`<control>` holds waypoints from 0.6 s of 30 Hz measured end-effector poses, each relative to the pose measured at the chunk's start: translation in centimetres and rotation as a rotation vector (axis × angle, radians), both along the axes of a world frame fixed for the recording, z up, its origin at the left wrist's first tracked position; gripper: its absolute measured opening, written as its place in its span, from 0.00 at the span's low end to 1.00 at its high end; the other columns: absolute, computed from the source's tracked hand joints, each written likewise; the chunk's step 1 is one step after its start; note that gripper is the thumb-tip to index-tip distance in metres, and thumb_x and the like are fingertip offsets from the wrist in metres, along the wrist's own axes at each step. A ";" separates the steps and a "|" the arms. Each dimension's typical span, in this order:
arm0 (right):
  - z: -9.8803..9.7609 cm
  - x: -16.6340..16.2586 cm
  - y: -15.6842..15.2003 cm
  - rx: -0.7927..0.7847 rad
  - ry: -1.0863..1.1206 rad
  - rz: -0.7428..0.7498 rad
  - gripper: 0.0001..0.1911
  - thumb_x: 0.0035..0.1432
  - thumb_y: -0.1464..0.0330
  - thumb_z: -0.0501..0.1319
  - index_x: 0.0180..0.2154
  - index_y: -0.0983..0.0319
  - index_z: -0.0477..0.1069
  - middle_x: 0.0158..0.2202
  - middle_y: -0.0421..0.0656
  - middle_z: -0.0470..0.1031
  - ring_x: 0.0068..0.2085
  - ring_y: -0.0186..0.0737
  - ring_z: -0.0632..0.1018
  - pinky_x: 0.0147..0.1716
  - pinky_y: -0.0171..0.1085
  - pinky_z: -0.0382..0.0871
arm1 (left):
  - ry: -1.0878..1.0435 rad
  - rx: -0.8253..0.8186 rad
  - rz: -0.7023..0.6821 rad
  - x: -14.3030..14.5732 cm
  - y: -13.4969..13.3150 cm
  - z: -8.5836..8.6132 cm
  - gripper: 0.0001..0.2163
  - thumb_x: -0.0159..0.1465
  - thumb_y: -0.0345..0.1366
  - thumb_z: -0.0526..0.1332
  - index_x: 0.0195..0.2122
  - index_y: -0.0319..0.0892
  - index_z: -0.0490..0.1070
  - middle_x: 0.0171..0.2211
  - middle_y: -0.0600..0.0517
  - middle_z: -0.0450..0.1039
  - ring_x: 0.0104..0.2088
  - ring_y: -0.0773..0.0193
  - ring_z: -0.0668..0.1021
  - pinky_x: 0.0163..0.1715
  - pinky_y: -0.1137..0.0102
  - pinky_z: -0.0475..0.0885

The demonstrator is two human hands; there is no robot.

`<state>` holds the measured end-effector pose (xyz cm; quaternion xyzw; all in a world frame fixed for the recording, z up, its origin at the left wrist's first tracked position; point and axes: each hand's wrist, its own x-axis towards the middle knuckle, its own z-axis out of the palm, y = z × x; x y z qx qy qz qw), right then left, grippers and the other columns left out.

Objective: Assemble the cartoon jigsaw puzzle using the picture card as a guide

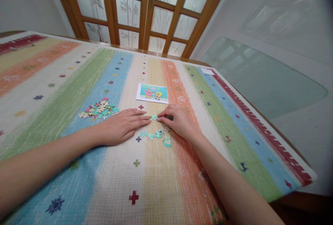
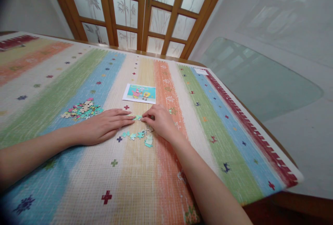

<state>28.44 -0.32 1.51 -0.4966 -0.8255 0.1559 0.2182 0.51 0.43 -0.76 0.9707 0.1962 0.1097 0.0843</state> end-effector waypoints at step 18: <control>0.2 -1.1 -1.3 0.015 -0.024 -0.100 0.04 0.59 0.66 0.70 0.36 0.60 0.82 0.35 0.46 0.77 0.41 0.44 0.75 0.43 0.43 0.66 | 0.035 0.032 0.031 0.2 -0.2 0.5 0.23 0.73 0.32 0.49 0.68 0.43 0.59 0.70 0.51 0.58 0.69 0.58 0.59 0.69 0.58 0.53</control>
